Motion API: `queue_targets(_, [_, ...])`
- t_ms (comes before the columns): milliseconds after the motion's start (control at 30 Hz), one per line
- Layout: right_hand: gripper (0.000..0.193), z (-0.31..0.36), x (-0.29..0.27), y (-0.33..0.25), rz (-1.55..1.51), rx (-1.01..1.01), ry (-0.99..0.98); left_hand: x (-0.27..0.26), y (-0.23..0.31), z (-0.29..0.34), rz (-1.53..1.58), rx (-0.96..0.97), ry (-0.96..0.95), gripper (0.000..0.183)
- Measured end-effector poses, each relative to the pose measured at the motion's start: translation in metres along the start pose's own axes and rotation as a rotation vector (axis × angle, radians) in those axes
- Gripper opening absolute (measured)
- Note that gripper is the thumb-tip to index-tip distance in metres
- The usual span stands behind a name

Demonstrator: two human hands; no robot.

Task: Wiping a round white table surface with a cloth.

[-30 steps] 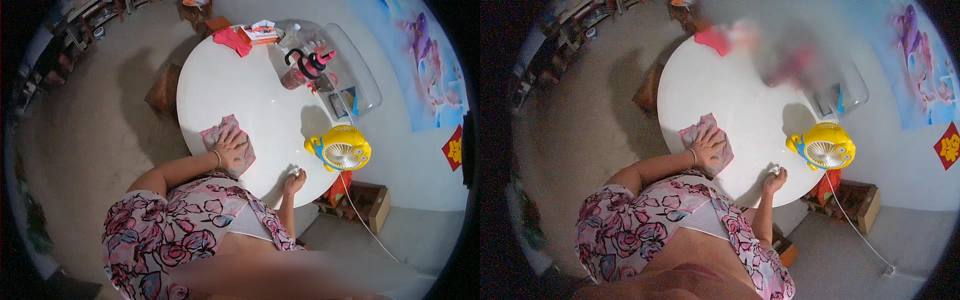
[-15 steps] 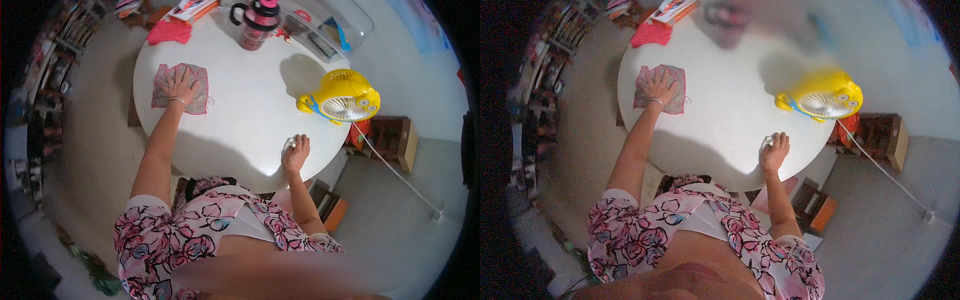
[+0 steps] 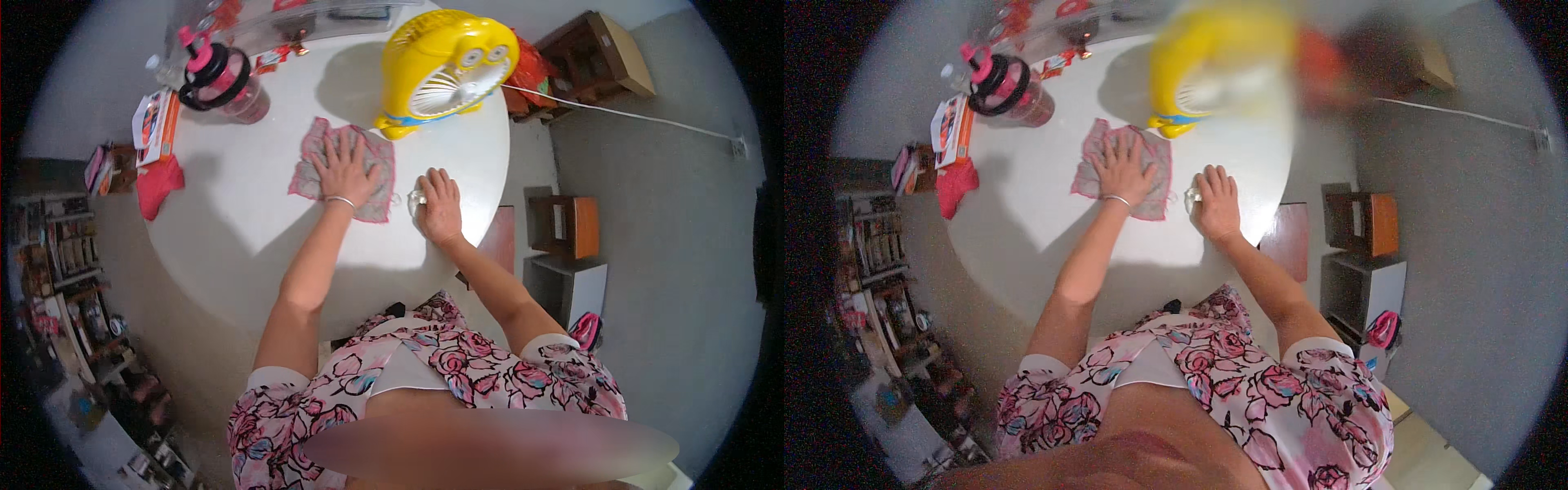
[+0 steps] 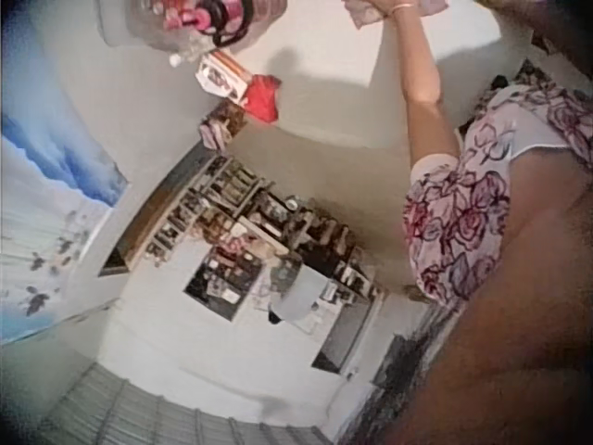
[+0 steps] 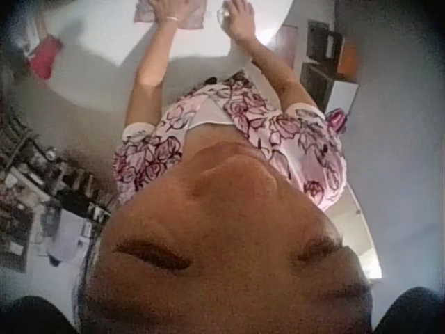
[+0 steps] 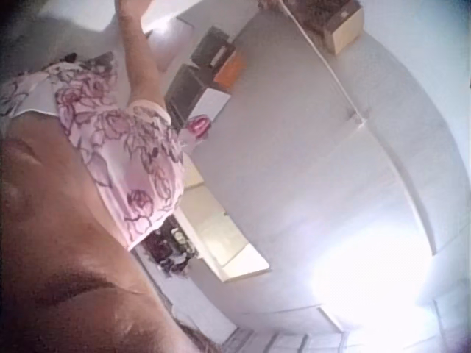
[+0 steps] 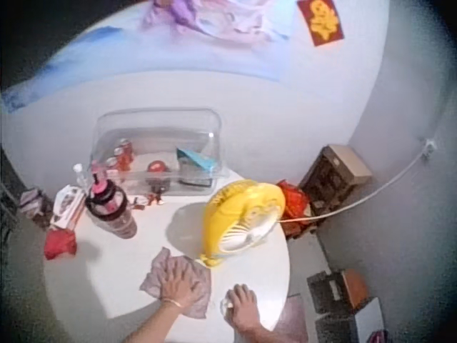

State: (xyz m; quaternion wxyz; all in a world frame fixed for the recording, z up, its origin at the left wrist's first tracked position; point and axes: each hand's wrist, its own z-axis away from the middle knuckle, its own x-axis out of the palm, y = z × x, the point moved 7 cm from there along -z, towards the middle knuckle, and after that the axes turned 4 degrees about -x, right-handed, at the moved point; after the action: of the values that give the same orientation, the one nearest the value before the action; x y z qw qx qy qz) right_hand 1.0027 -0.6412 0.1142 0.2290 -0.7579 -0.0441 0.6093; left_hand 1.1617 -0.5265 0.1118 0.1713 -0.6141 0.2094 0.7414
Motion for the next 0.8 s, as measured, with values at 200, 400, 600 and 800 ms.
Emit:
queue_targets(200, [0.055, 0.04, -0.03, 0.077, -0.059, 0.0, 0.031, 0.028, 0.154, 0.028, 0.065, 0.132, -0.004, 0.073])
queue_targets(400, [0.049, 0.031, -0.068, 0.149, -0.601, 0.001, 0.187, 0.032, 0.206, 0.008, 0.078, 0.045, -0.02, 0.071])
queue_targets(600, [0.042, 0.019, -0.138, 0.186, -0.874, -0.065, 0.237, 0.037, 0.3, 0.042, 0.214, 0.116, -0.075, 0.07])
queue_targets(800, [0.034, -0.013, -0.173, 0.204, -0.957, -0.081, 0.247, -0.016, 0.315, 0.004, 0.643, 0.231, -0.237, 0.057])
